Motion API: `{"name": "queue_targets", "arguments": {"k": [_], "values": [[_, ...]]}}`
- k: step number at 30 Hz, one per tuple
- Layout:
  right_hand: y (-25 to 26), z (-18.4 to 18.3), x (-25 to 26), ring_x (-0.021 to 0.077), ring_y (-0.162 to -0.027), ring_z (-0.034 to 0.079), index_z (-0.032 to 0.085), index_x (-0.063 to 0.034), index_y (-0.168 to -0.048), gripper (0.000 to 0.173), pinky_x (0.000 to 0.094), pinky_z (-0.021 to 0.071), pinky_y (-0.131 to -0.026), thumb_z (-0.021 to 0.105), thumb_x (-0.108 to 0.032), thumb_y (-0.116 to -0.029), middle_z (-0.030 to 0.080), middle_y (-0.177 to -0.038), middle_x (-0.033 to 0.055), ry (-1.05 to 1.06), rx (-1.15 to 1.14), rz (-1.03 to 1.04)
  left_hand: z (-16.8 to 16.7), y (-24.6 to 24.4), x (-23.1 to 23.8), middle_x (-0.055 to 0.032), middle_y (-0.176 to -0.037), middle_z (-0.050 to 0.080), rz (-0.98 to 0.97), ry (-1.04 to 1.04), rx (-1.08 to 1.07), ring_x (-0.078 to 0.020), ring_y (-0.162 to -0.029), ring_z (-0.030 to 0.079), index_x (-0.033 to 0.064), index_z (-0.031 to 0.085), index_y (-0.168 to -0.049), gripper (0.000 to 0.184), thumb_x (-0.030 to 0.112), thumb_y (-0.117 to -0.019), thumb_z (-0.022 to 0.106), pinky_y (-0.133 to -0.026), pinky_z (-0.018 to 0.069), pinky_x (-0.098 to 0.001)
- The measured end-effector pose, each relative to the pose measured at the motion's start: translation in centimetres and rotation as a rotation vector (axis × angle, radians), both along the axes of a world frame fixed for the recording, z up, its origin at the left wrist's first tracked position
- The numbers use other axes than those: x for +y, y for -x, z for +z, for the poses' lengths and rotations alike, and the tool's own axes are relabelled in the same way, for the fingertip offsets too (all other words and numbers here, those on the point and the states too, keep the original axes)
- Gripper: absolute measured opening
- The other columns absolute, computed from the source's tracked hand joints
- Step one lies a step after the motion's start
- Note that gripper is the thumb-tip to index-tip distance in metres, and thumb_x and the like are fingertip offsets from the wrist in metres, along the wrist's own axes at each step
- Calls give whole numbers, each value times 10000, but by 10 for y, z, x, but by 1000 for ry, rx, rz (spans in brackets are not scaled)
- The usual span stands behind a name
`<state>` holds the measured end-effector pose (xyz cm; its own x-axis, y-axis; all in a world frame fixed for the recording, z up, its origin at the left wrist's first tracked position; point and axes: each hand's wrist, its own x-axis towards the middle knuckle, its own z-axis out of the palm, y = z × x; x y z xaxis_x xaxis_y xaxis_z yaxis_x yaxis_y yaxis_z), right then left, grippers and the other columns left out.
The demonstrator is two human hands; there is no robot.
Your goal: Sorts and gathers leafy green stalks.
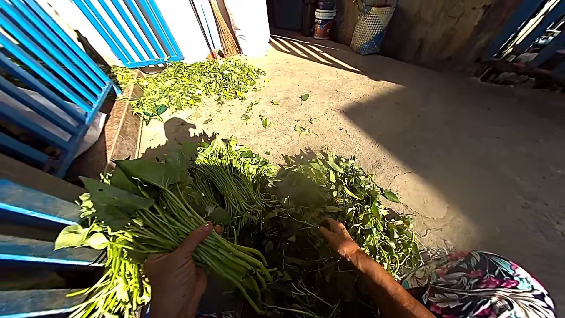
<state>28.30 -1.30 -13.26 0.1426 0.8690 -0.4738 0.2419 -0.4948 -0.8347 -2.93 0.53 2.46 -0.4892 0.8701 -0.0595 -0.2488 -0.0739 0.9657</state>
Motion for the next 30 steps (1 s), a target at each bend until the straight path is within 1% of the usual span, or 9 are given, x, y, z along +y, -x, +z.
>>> {"name": "queue_targets", "arguments": {"k": [2, 4, 9, 13, 18, 22, 25, 28, 30], "values": [[5, 11, -6, 157, -772, 671, 646, 33, -1181, 210, 296, 577, -729, 593, -62, -1002, 692, -941, 115, -170, 329, -196, -1, -2, -1, -201, -913, 715, -1, 13, 2, -326, -723, 743, -52, 549, -1188, 458, -180, -784, 721, -646, 659, -487], [6, 12, -7, 175, -743, 667, 637, 36, -1196, 220, 312, 585, -705, 597, -9, -984, 691, -912, 123, -206, 546, -304, -4, -6, -1, -212, -903, 711, -4, 16, -6, -333, -716, 737, -70, 559, -1166, 447, -186, -768, 729, -641, 656, -488], [17, 27, -13, 159, -723, 611, 604, -10, -1332, 333, 307, 549, -689, 520, -34, -1010, 651, -872, 105, -435, 729, -278, -12, -22, -4, -234, -864, 709, -36, 34, -28, -332, -701, 729, -113, 573, -1107, 403, -184, -746, 736, -649, 654, -469], [39, 42, -21, 167, -812, 619, 552, 17, -1425, 407, 322, 556, -775, 474, -24, -1027, 656, -986, 115, -582, 748, -168, -21, -31, -6, -272, -973, 722, -67, 27, -25, -362, -817, 742, -138, 578, -1123, 373, -185, -775, 705, -709, 652, -472], [71, 53, -31, 214, -896, 669, 541, 52, -1351, 335, 379, 587, -840, 488, -18, -1027, 668, -1019, 133, -707, 709, -114, -15, -41, -13, -246, -887, 720, -77, 12, -51, -337, -740, 740, -125, 573, -1087, 348, -196, -767, 692, -660, 656, -454], [89, 68, -39, 266, -1030, 702, 394, 42, -1402, 399, 414, 597, -935, 512, -45, -1031, 682, -1134, 159, -684, 594, -81, -17, -44, -16, -258, -909, 716, -96, 1, -93, -352, -749, 738, -126, 565, -1118, 396, -196, -758, 716, -679, 655, -477], [99, 70, -41, 232, -1007, 717, 526, 83, -1323, 321, 382, 604, -918, 529, -9, -1015, 722, -1099, 134, -729, 511, -59, -18, -45, -16, -258, -880, 714, -133, -2, -103, -341, -732, 734, -133, 579, -1097, 394, -199, -740, 732, -686, 653, -470], [104, 70, -44, 208, -942, 731, 589, 51, -1197, 206, 364, 625, -859, 552, 21, -997, 727, -1040, 115, -801, 462, -5, -22, -46, -18, -210, -875, 712, -159, -2, -53, -278, -762, 730, -99, 573, -1091, 419, -192, -707, 712, -716, 646, -420], [104, 68, -46, 178, -907, 723, 582, 27, -1167, 166, 333, 622, -816, 545, 6, -1006, 718, -1024, 100, -841, 432, 67, -25, -43, -17, -270, -868, 705, -204, -13, -80, -343, -757, 728, -137, 559, -1094, 428, -195, -712, 742, -724, 642, -475]]}}
